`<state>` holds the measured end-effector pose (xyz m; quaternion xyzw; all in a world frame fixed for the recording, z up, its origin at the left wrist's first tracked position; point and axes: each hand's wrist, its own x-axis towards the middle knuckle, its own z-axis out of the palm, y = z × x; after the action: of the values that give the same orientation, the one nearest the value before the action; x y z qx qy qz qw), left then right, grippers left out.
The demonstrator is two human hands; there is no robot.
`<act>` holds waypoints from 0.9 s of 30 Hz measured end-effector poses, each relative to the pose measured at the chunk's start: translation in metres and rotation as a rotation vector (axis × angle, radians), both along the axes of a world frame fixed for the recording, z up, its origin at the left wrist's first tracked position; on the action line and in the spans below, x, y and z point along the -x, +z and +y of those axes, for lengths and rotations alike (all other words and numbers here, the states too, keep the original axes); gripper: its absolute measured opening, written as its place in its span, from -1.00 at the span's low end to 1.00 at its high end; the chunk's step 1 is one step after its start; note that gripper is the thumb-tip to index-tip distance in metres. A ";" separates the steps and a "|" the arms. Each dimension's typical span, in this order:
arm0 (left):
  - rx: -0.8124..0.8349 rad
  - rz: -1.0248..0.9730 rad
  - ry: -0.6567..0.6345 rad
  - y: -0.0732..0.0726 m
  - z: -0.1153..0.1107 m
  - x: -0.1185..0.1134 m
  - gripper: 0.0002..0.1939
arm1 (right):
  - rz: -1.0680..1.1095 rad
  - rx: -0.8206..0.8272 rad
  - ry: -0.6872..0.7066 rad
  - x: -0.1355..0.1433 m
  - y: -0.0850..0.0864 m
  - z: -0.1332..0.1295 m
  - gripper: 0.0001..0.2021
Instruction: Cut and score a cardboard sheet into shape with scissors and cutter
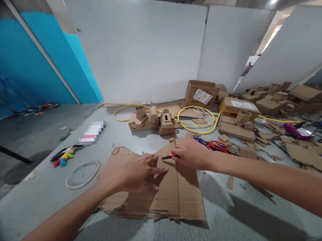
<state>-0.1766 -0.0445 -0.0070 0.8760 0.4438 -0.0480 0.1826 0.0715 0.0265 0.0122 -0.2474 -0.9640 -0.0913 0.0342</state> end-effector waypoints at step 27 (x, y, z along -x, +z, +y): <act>-0.039 0.050 -0.054 0.000 0.001 -0.002 -0.29 | -0.025 0.015 -0.009 0.002 -0.002 -0.001 -0.76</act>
<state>-0.1748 -0.0437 -0.0071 0.8897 0.4250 -0.0660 0.1530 0.0694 0.0256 0.0098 -0.2510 -0.9638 -0.0874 0.0201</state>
